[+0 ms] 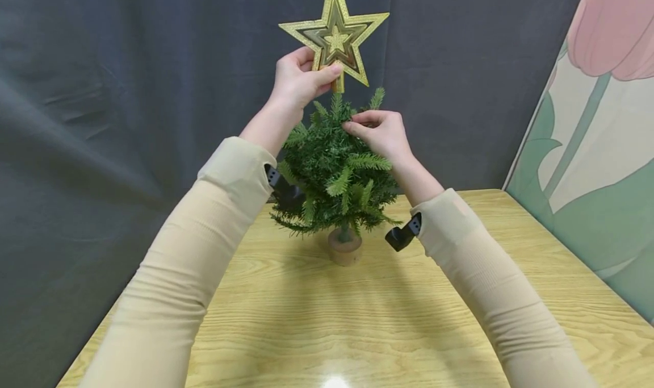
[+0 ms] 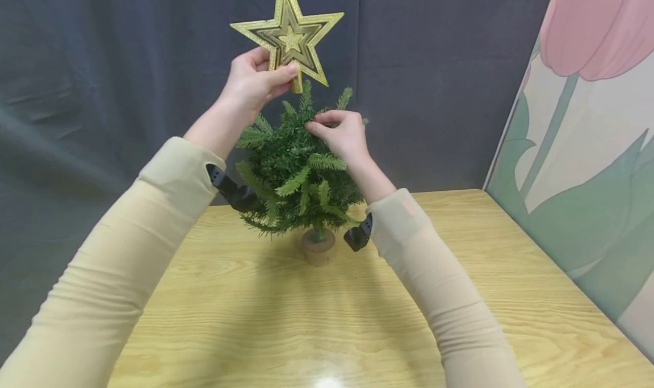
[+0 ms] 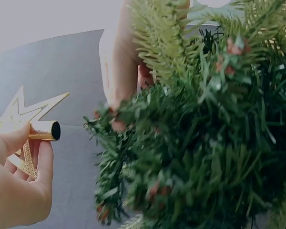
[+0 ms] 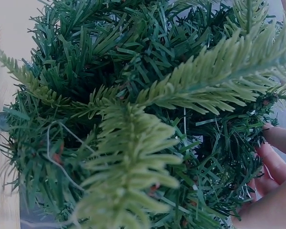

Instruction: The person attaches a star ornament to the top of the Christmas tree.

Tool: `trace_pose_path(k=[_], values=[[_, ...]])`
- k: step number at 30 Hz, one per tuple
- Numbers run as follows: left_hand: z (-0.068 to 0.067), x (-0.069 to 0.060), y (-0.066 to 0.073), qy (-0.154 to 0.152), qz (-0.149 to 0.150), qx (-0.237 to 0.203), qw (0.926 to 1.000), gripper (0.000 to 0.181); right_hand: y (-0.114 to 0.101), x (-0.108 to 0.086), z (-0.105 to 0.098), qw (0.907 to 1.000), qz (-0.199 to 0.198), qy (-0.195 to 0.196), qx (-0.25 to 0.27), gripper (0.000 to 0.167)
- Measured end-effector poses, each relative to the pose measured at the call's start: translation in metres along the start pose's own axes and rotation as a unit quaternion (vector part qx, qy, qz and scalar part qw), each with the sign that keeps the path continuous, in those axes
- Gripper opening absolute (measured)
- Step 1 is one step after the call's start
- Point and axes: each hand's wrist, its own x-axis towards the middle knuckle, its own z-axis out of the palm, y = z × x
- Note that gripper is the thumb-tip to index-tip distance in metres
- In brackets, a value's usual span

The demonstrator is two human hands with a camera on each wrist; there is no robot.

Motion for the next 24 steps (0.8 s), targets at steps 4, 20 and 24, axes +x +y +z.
trace_pose_path(k=[4, 20, 24], values=[[0.004, 0.002, -0.002, -0.003, -0.011, -0.004, 0.9999, 0.039, 0.000, 0.001, 0.000, 1.0000, -0.004, -0.001, -0.001, 0.032], [0.006, 0.006, -0.016, -0.002, -0.037, -0.002, 0.9993, 0.038, -0.002, -0.002, 0.003, 1.0000, 0.001, 0.001, 0.007, 0.032], [0.006, 0.006, -0.018, -0.004, -0.048, -0.025, 0.9985, 0.039, -0.002, -0.002, 0.002, 1.0000, -0.005, 0.002, 0.005, 0.033]])
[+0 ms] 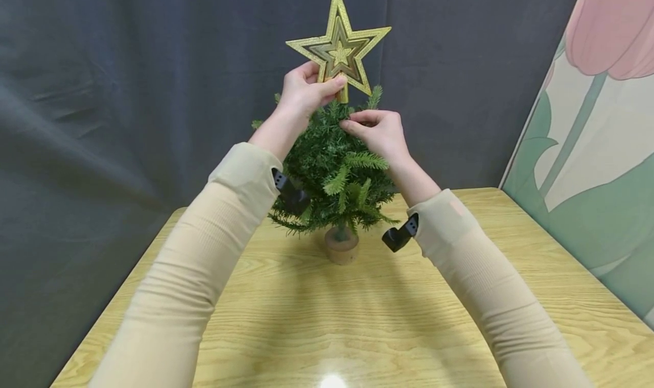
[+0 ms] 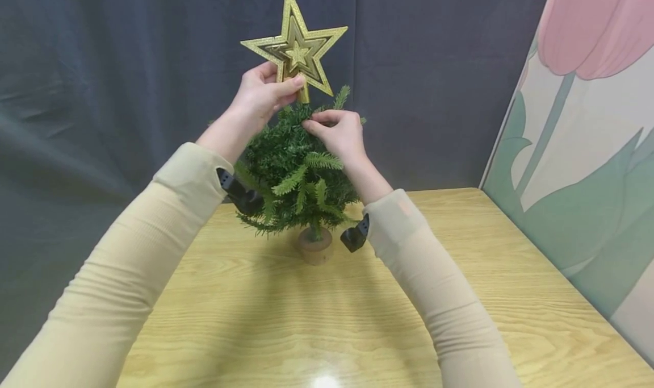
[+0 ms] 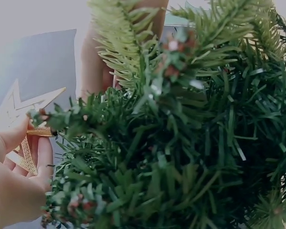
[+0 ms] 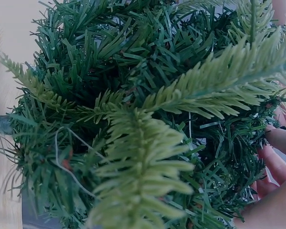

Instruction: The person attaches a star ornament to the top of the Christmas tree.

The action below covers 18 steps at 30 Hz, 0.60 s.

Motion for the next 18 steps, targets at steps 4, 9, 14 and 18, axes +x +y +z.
trace_pose_path(k=[4, 9, 14, 18], values=[[0.000, 0.001, -0.003, -0.007, -0.008, -0.013, 0.9999, 0.040, 0.000, 0.000, 0.001, 0.9999, 0.003, 0.008, 0.008, 0.032], [-0.001, 0.001, -0.008, -0.018, -0.020, 0.001, 0.9996, 0.041, 0.000, -0.001, 0.001, 0.9996, 0.005, 0.014, 0.023, 0.031], [-0.004, -0.001, -0.012, -0.024, -0.019, 0.037, 0.9989, 0.042, 0.000, -0.001, 0.002, 0.9992, 0.005, 0.013, 0.038, 0.031], [-0.005, -0.001, -0.014, -0.020, -0.012, 0.065, 0.9976, 0.041, -0.001, -0.001, 0.004, 0.9991, 0.002, 0.012, 0.041, 0.030]])
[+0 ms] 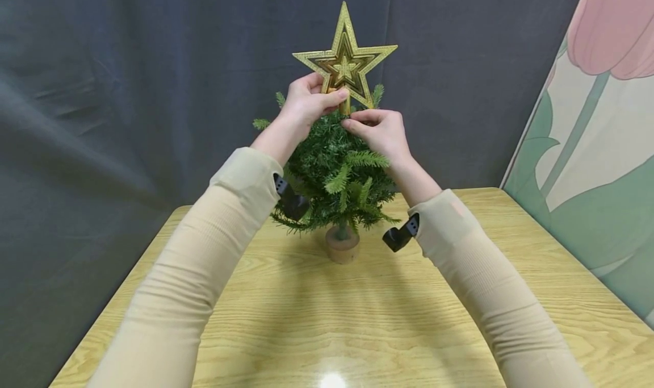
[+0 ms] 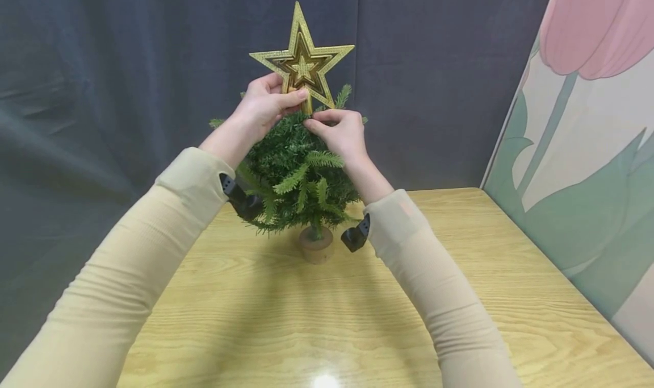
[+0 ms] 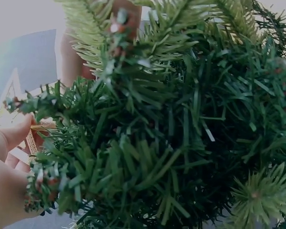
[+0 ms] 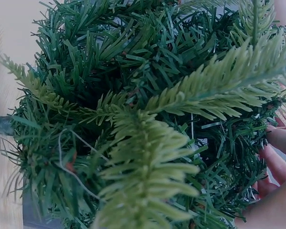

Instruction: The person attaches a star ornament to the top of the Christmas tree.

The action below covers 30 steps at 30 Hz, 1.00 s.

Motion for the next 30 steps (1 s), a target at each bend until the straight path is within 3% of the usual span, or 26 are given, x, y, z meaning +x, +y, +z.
trace_pose_path(k=[5, 11, 17, 30], values=[[-0.001, 0.000, -0.001, 0.014, -0.003, 0.021, 0.9997, 0.039, 0.001, 0.001, 0.002, 0.9997, -0.003, 0.003, 0.024, 0.029], [0.005, 0.000, -0.001, 0.009, -0.005, 0.030, 0.9995, 0.039, 0.003, -0.001, -0.002, 0.9985, 0.005, 0.012, 0.053, 0.030], [0.011, 0.001, -0.001, 0.001, -0.002, 0.037, 0.9993, 0.039, 0.005, -0.003, -0.009, 0.9982, -0.006, 0.018, 0.057, 0.032], [0.010, 0.002, -0.004, 0.008, -0.004, 0.047, 0.9989, 0.038, 0.008, -0.003, -0.009, 0.9974, -0.027, 0.025, 0.062, 0.030]])
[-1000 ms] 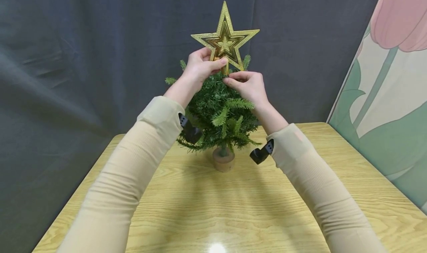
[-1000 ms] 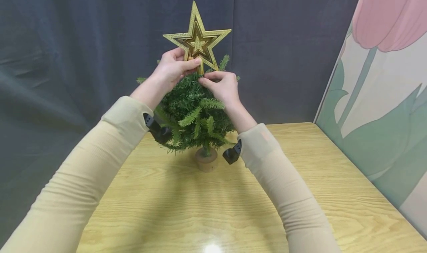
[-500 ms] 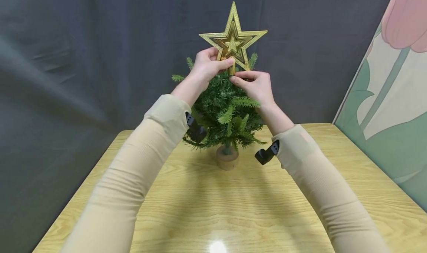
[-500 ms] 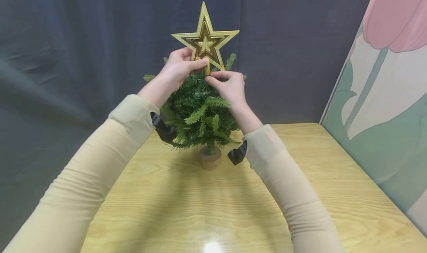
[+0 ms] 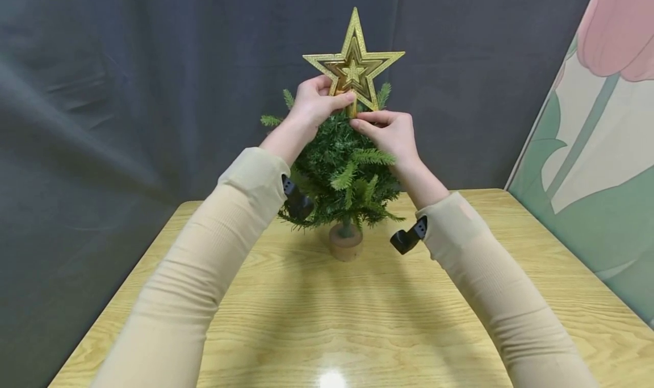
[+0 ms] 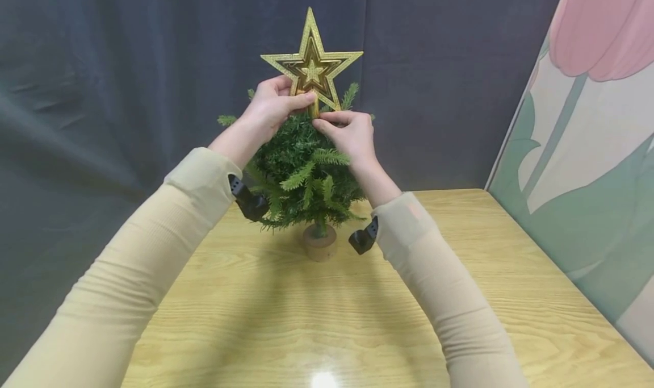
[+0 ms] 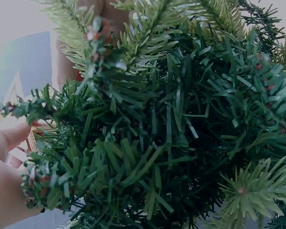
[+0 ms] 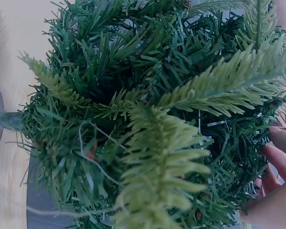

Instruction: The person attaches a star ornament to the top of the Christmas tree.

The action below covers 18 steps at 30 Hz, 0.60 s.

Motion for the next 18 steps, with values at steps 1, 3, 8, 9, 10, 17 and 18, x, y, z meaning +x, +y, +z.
trace_pose_path(k=[1, 3, 8, 9, 10, 17, 18], values=[[0.000, 0.000, 0.000, 0.000, 0.000, -0.003, 1.0000, 0.038, 0.001, 0.000, 0.000, 1.0000, 0.001, 0.001, 0.002, 0.030], [0.000, 0.001, -0.001, 0.003, 0.003, -0.008, 1.0000, 0.038, 0.001, -0.001, -0.001, 1.0000, 0.001, 0.000, 0.006, 0.029], [-0.005, 0.000, -0.002, 0.011, 0.007, -0.007, 0.9999, 0.037, 0.000, -0.002, -0.006, 0.9998, -0.005, -0.010, 0.015, 0.028], [-0.006, 0.000, -0.001, 0.012, 0.006, -0.005, 0.9999, 0.037, 0.000, -0.002, -0.007, 0.9997, -0.005, -0.011, 0.020, 0.028], [-0.007, 0.000, -0.001, 0.014, 0.007, 0.001, 0.9999, 0.038, 0.000, -0.002, -0.008, 0.9996, -0.005, -0.012, 0.027, 0.028], [-0.019, -0.004, 0.006, 0.025, 0.008, -0.017, 0.9995, 0.040, -0.005, 0.001, -0.018, 0.9995, -0.006, -0.005, 0.030, 0.020], [-0.021, -0.005, 0.007, 0.024, 0.009, -0.020, 0.9995, 0.039, -0.006, 0.001, -0.020, 0.9996, -0.007, -0.003, 0.028, 0.018]])
